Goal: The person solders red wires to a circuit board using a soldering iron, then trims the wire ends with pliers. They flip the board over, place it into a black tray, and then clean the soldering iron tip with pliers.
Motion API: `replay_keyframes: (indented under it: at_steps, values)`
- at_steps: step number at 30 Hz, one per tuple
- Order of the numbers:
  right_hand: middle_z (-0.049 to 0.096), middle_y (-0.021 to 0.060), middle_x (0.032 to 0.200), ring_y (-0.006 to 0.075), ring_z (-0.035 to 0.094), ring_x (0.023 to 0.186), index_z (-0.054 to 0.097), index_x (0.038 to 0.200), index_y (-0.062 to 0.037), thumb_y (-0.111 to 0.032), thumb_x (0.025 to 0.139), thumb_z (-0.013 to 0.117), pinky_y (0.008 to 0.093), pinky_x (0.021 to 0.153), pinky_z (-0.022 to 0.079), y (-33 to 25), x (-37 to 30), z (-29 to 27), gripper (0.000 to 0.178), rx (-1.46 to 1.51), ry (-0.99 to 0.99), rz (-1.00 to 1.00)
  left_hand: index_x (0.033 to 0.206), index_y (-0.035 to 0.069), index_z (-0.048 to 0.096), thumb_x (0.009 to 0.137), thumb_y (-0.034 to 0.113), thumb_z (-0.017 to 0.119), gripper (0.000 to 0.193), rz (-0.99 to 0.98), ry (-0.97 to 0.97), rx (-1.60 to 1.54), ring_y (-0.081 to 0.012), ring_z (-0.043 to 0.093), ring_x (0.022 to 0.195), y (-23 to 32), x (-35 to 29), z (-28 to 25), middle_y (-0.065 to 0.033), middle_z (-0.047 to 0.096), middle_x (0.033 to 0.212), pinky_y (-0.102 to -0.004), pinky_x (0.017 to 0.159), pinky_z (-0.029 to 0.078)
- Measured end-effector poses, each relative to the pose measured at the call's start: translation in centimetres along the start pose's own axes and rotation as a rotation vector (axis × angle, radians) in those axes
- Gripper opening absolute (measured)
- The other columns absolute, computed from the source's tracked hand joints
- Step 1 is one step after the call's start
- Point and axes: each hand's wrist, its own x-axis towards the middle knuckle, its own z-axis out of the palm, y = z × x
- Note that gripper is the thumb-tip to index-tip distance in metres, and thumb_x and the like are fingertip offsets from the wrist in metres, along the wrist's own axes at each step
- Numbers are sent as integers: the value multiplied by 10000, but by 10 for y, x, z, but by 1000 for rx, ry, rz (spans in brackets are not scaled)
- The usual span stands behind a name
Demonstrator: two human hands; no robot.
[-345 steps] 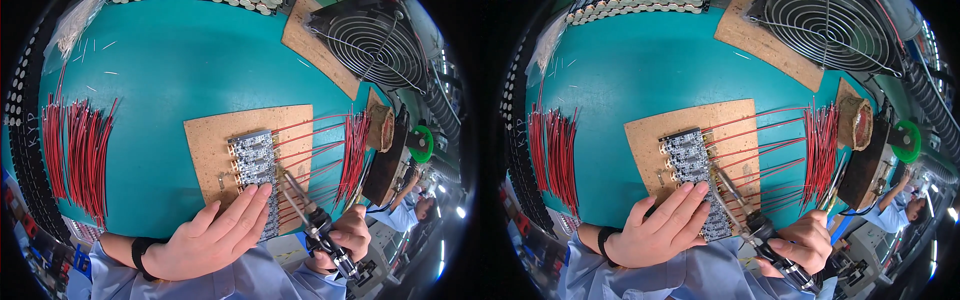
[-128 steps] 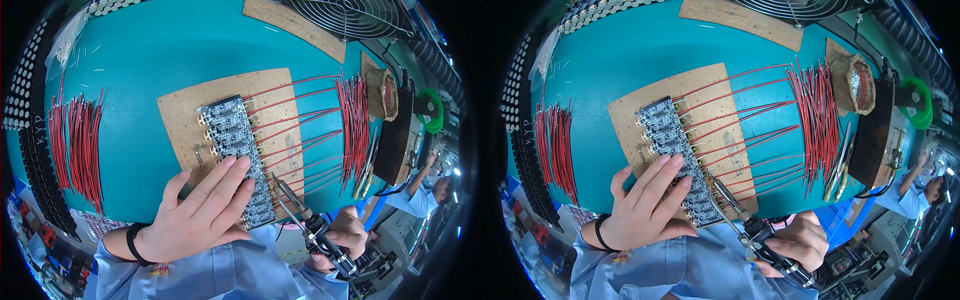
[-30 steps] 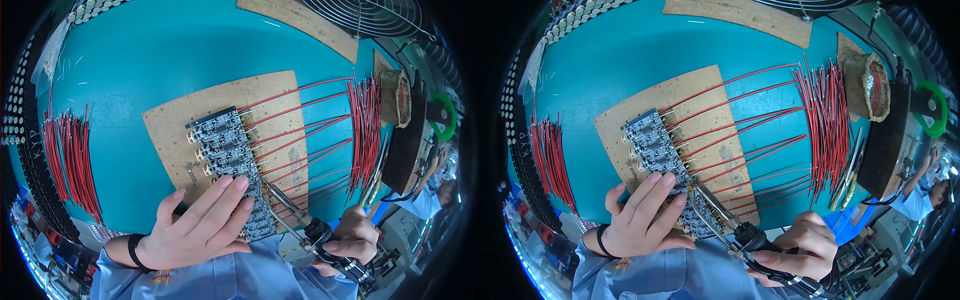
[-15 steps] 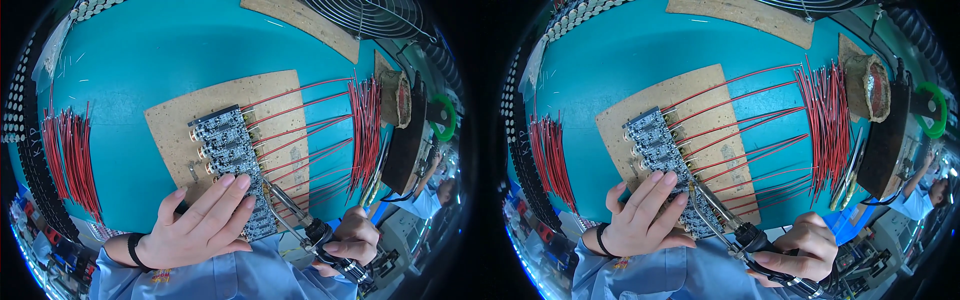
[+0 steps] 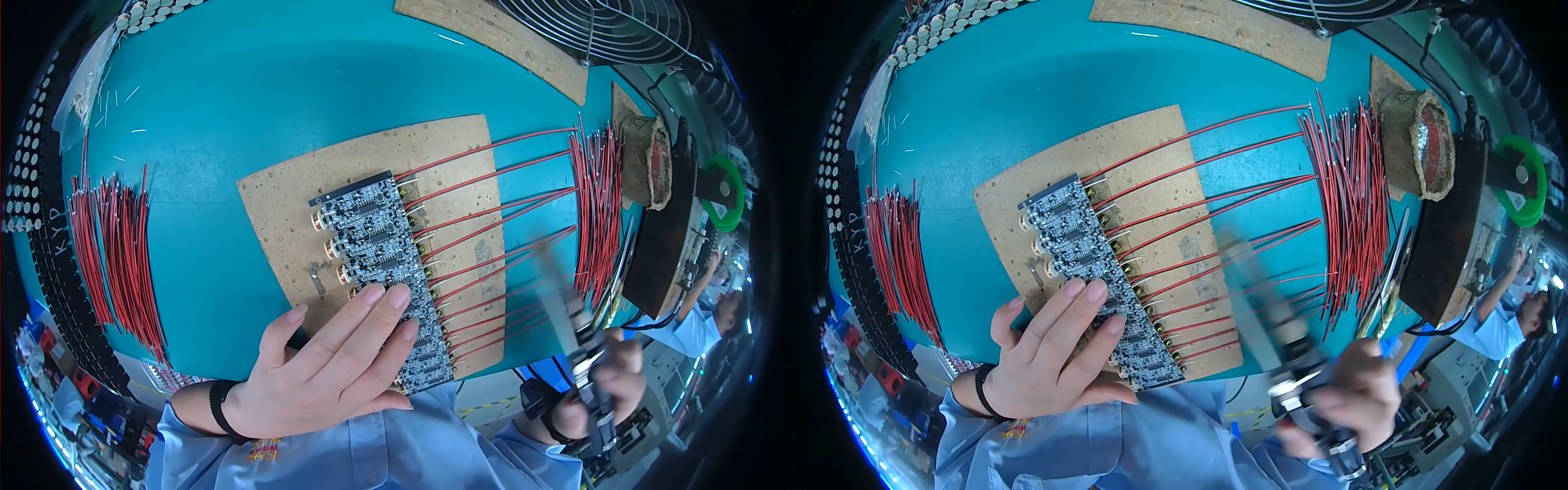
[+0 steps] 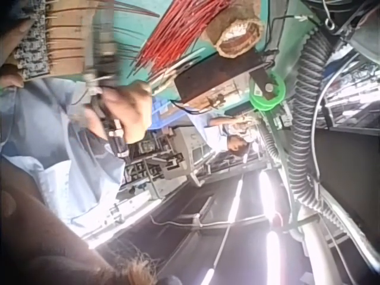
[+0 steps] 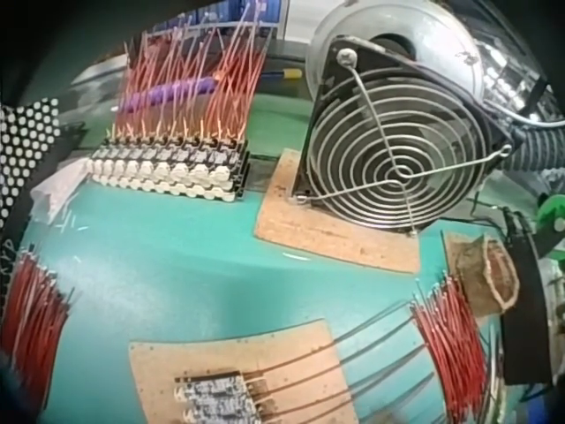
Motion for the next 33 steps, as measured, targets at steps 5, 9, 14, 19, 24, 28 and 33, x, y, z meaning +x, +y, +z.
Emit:
replay_keyframes:
  at_steps: [5, 9, 14, 19, 24, 28, 33]
  values:
    - [521, 106, 970, 149, 497, 879, 515, 1089, -22, -166, 850, 542, 265, 748, 403, 12, 14, 10, 280, -367, 624, 285, 1121, 190, 555, 821, 614, 399, 542, -81, 27, 11, -121, 481, 1167, 6, 0, 4, 1, 500, 1287, -424, 996, 188]
    - [514, 119, 1050, 164, 501, 934, 493, 1127, 19, -164, 846, 550, 254, 821, 403, 17, 27, -7, 340, -438, 430, 457, 1129, 176, 552, 810, 605, 426, 549, -75, 24, -16, -129, 478, 1169, 6, 0, 2, -14, 489, 1298, -429, 1005, 171]
    - [503, 97, 969, 164, 498, 894, 504, 1040, 11, -227, 826, 593, 284, 796, 393, 14, -7, -17, 332, -163, 561, 252, 1250, 119, 472, 774, 670, 437, 729, 24, -21, 18, -248, 474, 1168, 2, -2, 0, -136, 469, 1290, -477, 1018, 105]
    - [478, 74, 822, 151, 458, 747, 494, 885, -34, -277, 733, 706, 305, 675, 359, -6, -31, -1, 357, 154, 302, 146, 1148, 158, 547, 796, 596, 454, 569, -86, 22, -34, -147, 463, 1185, 7, -2, 3, -35, 479, 1305, -428, 1007, 173]
    - [481, 53, 737, 126, 405, 626, 493, 840, -48, -281, 627, 787, 287, 577, 291, -3, -36, -16, 431, 187, -6, 41, 1159, 140, 540, 788, 582, 476, 580, -91, 18, -68, -160, 448, 1201, 7, 0, 1, -49, 464, 1317, -430, 1005, 179]
    - [547, 55, 654, 156, 494, 503, 561, 907, -40, -188, 543, 844, 251, 460, 291, -7, -36, -13, 484, 171, -124, -36, 1167, 129, 536, 782, 567, 497, 585, -91, 20, -99, -167, 441, 1208, 7, 0, 0, -62, 452, 1326, -432, 1003, 182]
    - [554, 59, 618, 149, 494, 462, 582, 875, -45, -179, 565, 821, 259, 431, 286, -12, -41, -5, 413, 114, -134, -45, 1265, 87, 444, 770, 617, 486, 727, -26, -36, -77, -272, 439, 1198, 3, -2, -1, -161, 413, 1333, -467, 1001, 138]
